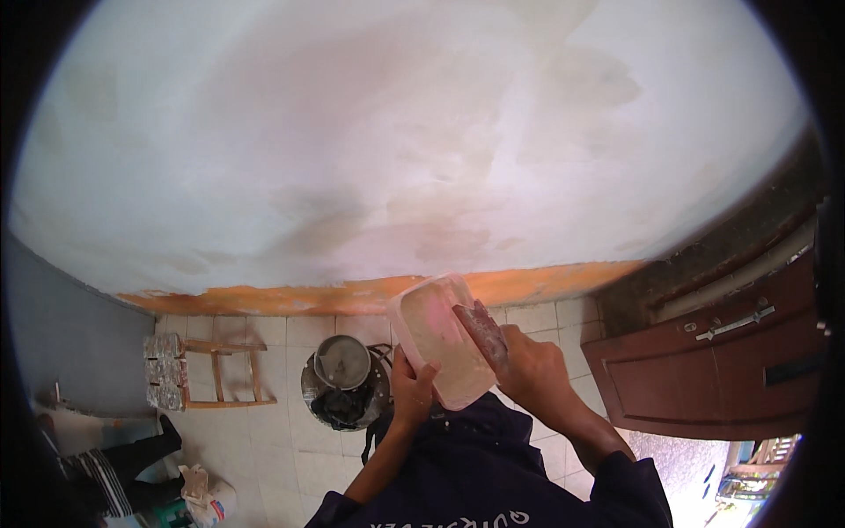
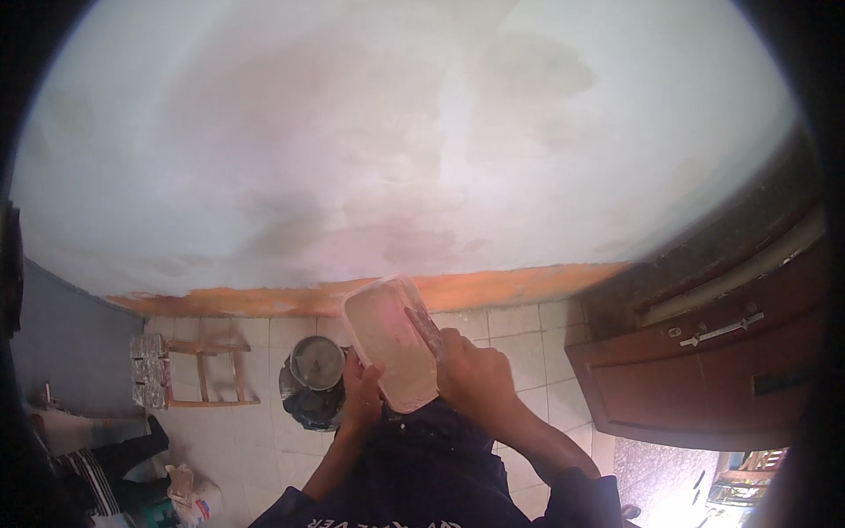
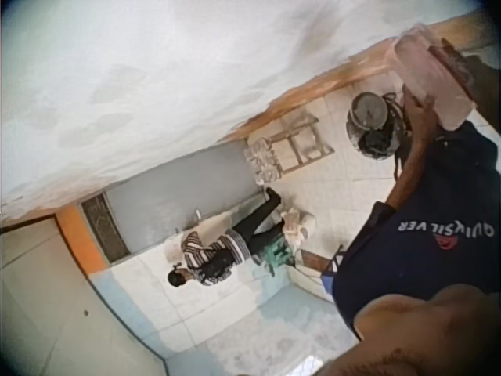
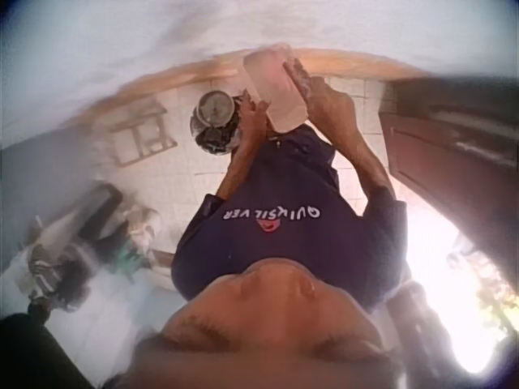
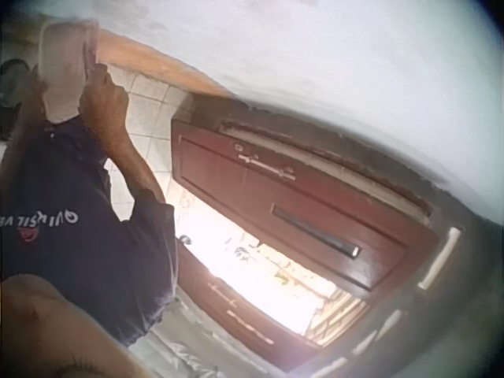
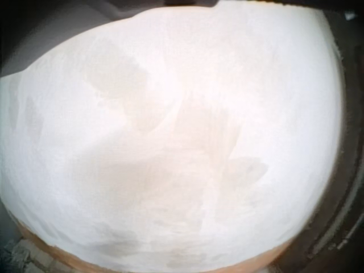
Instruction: The person applies plaster to the wall using a scraper, repeatedly picking up plaster from a container and smoothing it over the surface.
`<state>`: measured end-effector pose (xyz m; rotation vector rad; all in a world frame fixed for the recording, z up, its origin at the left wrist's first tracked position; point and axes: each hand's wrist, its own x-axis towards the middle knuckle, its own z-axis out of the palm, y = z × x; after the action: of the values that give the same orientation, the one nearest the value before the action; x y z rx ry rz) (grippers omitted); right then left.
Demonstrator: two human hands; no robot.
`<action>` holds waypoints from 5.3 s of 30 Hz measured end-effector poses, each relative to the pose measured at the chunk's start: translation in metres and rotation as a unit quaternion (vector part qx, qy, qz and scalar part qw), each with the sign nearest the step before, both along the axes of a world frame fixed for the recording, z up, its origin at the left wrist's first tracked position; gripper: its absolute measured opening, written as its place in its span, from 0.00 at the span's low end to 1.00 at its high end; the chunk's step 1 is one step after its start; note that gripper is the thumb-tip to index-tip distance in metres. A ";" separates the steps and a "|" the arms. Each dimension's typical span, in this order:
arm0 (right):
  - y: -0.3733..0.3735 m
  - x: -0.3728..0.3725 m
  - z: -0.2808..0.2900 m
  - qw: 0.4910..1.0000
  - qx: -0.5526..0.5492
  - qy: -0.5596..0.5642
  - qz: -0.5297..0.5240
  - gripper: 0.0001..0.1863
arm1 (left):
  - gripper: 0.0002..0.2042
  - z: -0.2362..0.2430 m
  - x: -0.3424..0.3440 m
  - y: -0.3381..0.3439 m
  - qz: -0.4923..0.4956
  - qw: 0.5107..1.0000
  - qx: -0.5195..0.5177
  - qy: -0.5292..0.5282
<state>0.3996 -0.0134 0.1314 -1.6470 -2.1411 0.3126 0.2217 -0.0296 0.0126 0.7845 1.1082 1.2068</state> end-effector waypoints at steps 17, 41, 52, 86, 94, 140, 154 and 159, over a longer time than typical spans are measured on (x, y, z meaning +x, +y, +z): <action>-0.026 -0.034 -0.039 0.979 -0.113 0.154 -0.074 0.09 | 0.22 -0.015 0.000 -0.007 0.048 0.997 0.005 -0.067; -0.021 0.002 -0.033 0.889 -0.130 0.398 -0.185 0.07 | 0.24 -0.022 -0.015 -0.003 -0.034 0.954 -0.091 -0.283; -0.001 0.041 -0.031 0.919 -0.234 0.297 -0.112 0.08 | 0.23 -0.020 -0.025 0.003 -0.099 0.970 -0.107 -0.197; -0.002 0.099 -0.026 0.795 -0.281 0.514 -0.154 0.10 | 0.26 -0.006 -0.044 0.020 -0.050 0.947 -0.107 -0.299; 0.024 0.089 -0.140 0.628 -0.140 0.732 -0.222 0.11 | 0.26 -0.004 -0.061 0.017 0.026 0.950 -0.117 -0.288; 0.136 0.058 -0.003 0.703 0.103 0.667 -0.225 0.09 | 0.31 -0.018 -0.074 -0.005 0.065 0.961 -0.106 -0.248; 0.158 0.053 0.008 0.679 0.114 0.705 -0.171 0.10 | 0.31 -0.023 -0.081 -0.003 0.062 0.957 -0.094 -0.268; 0.112 0.051 -0.002 0.674 0.116 0.697 -0.215 0.08 | 0.29 -0.016 -0.075 -0.009 0.052 0.947 -0.093 -0.302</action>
<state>0.4510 0.0990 0.1296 -1.0020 -0.5604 0.7688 0.1471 -0.0389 -0.0032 0.1809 0.7399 1.2911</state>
